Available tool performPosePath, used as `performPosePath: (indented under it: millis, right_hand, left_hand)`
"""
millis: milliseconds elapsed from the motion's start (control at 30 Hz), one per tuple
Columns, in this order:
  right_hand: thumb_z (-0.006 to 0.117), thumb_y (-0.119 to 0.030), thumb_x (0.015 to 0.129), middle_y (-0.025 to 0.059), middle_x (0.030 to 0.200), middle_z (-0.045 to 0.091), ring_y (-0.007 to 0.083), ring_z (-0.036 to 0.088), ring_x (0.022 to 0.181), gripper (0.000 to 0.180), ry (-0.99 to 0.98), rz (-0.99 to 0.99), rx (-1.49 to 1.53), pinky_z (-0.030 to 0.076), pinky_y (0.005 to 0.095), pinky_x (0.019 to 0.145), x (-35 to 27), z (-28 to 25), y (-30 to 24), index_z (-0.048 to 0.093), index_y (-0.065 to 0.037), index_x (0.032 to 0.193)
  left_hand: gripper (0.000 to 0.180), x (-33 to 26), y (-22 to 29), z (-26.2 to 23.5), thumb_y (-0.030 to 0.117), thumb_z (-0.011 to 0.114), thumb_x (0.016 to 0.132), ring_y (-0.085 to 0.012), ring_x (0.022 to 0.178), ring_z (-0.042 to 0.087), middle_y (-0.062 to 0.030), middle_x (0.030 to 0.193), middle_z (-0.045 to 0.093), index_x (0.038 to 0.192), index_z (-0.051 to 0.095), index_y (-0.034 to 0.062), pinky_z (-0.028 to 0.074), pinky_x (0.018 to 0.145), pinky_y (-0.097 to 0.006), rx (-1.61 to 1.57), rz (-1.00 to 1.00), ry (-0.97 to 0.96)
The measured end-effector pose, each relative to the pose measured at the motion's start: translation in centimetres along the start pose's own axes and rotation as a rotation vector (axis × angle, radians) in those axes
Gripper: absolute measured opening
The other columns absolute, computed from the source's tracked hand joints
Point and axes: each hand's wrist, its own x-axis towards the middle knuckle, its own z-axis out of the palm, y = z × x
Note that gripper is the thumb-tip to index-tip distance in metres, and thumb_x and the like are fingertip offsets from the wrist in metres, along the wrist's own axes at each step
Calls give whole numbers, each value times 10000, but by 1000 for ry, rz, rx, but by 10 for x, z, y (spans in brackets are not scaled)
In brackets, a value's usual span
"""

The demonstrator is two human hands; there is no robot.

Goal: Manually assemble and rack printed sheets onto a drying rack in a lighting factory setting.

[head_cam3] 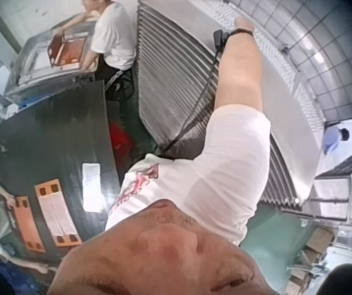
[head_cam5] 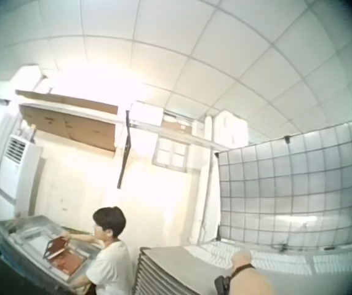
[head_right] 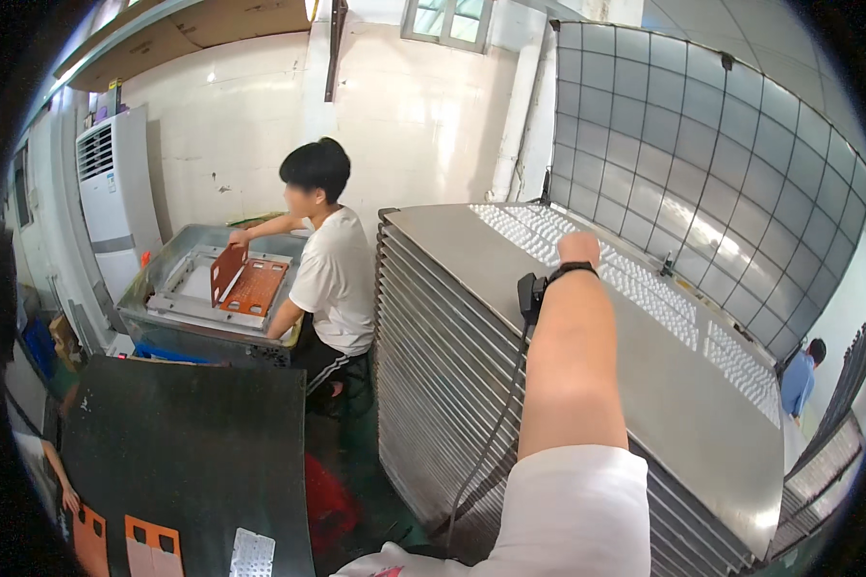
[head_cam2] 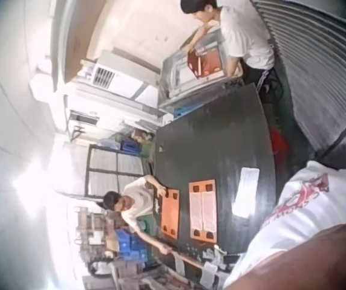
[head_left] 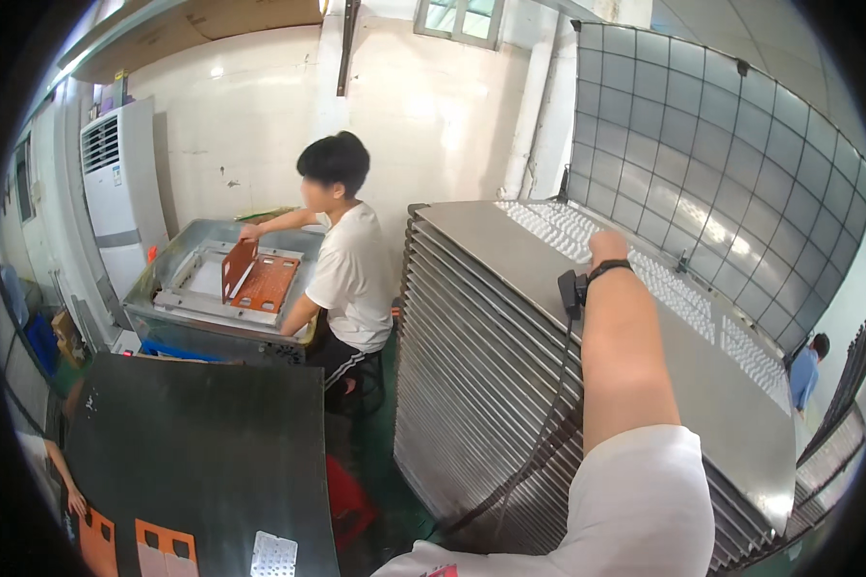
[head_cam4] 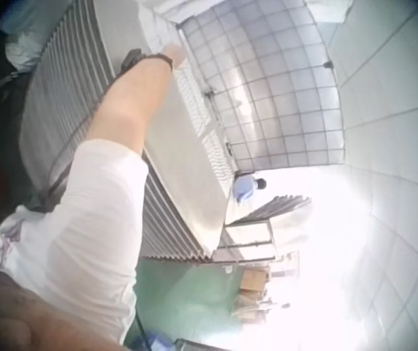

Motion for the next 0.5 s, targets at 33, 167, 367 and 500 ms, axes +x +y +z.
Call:
performPosePath:
  millis: [33,167,367,500]
  right_hand:
    - [500,-83,717,218,821,624,370,603,793,164,181,-229,-372,490,438,693,5,-7,-12,651,-21,709]
    - [471,-176,743,254,974,603,376,574,975,304,0,-122,-17,456,415,845,0,-20,-134,649,16,898]
    - [495,-199,806,131,678,627,194,600,588,259,-424,-481,660,498,345,607,-141,-28,-334,637,17,795]
    - [506,-235,851,135,753,629,267,605,732,244,-850,-1090,831,474,356,711,-329,80,-370,620,-25,900]
  left_hand:
    - [283,-1,-3,-2,245,547,854,-337,642,586,-210,721,602,796,617,-23,450,597,-403,-1,3,9]
    - [281,-22,-23,-6,244,551,851,-330,644,588,-204,724,604,789,616,-22,454,599,-398,32,-20,51]
    - [278,-57,-48,9,242,556,848,-320,646,593,-195,729,606,778,615,-21,460,602,-390,175,-24,173]
    - [360,-58,-25,15,306,563,826,-396,589,520,-190,621,536,593,525,35,401,533,-460,167,-100,394]
